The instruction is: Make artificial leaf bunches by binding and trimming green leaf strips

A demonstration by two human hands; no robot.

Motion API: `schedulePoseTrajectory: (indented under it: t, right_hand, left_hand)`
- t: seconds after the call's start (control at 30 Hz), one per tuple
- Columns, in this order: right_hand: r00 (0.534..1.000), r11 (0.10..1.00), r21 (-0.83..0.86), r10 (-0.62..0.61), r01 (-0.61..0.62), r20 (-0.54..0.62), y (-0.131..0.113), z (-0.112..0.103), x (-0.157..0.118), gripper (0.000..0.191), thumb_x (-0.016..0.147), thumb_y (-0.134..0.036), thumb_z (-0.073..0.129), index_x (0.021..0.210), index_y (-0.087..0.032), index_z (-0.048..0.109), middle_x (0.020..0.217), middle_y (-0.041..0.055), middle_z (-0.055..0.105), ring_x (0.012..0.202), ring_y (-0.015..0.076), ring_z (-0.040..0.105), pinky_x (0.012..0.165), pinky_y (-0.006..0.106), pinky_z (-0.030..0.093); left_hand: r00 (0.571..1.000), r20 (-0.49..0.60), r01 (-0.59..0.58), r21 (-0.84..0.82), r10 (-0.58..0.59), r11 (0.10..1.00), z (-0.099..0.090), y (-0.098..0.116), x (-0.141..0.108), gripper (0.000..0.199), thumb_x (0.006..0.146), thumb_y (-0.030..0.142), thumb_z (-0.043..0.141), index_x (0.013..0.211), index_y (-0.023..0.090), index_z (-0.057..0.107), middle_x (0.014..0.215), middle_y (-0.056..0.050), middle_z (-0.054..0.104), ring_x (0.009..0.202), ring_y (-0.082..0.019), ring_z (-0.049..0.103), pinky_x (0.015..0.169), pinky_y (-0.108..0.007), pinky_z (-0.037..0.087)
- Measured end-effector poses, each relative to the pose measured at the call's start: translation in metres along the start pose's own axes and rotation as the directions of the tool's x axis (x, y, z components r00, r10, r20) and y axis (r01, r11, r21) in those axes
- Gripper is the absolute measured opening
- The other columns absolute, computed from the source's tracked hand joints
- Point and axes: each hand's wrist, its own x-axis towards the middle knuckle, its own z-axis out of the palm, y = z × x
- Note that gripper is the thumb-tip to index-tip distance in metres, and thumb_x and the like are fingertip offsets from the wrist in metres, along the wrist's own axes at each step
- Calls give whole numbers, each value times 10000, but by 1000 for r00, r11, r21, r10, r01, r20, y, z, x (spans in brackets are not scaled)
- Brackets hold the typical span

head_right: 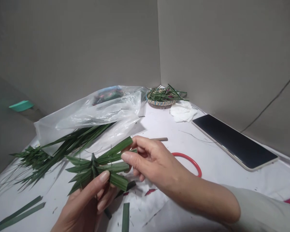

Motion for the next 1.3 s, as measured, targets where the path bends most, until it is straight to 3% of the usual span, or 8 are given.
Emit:
schedulePoseTrajectory:
  t: [0.23,0.3,0.4,0.6,0.8,0.93,1.07,1.3]
  right_hand:
    - [998,997,76,-22,17,67,-1,2,2,181,937,-357,693,932,-180,660,760,-37,596,622,83,501,560,206,417]
    - [995,996,86,-19,11,95,1,5,4,193,905,-345,729,859,-172,656,712,-41,575,592,83,479,523,206,392]
    - [998,998,54,-21,17,61,7,7,5,232,887,-312,738,747,-172,618,622,-62,514,538,74,438,481,207,349]
    - [1000,999,-25,-24,23,-17,10,6,7,187,903,-275,683,759,-167,633,632,-51,539,518,78,459,481,219,383]
    - [992,1000,7,16,-17,128,10,5,1,121,911,-277,705,874,-185,636,688,-60,516,573,81,456,511,201,378]
    - [978,998,-34,64,-58,198,6,6,-2,128,930,-282,665,848,-187,647,718,-36,572,613,99,499,561,217,408]
    - [984,985,-149,110,-88,142,4,8,0,134,881,-260,694,783,-179,650,676,-15,650,589,107,550,564,226,434]
    - [991,986,-119,121,-113,57,13,6,0,182,926,-293,654,801,-195,564,663,-28,631,537,86,523,523,215,420]
  left_hand:
    - [994,-90,-62,-12,61,998,2,1,-3,508,730,455,817,485,200,452,506,39,406,539,-117,335,534,-260,313]
    - [996,-67,-68,-24,67,997,1,0,-3,511,726,455,822,483,198,454,513,39,410,538,-115,335,535,-260,312]
    - [998,-18,-63,-36,63,997,0,-2,-2,481,728,445,831,494,189,497,518,43,424,529,-107,332,534,-259,312]
    - [998,-1,-66,-39,66,997,-2,-4,-2,308,764,423,809,646,176,667,573,30,519,533,-106,349,529,-260,294]
    - [997,-8,-82,-13,82,997,1,-1,-2,492,771,449,785,477,203,477,496,43,412,524,-117,321,544,-274,300]
    - [996,-16,-91,11,91,996,1,0,-2,491,805,439,749,473,213,468,480,40,409,521,-125,344,565,-277,322]
    - [996,-4,-86,28,86,996,1,0,-2,495,799,473,743,463,213,488,492,25,440,540,-138,388,581,-283,347]
    - [999,-15,-41,-6,41,999,0,-2,1,482,774,485,770,441,206,561,507,0,501,584,-157,452,621,-288,399]
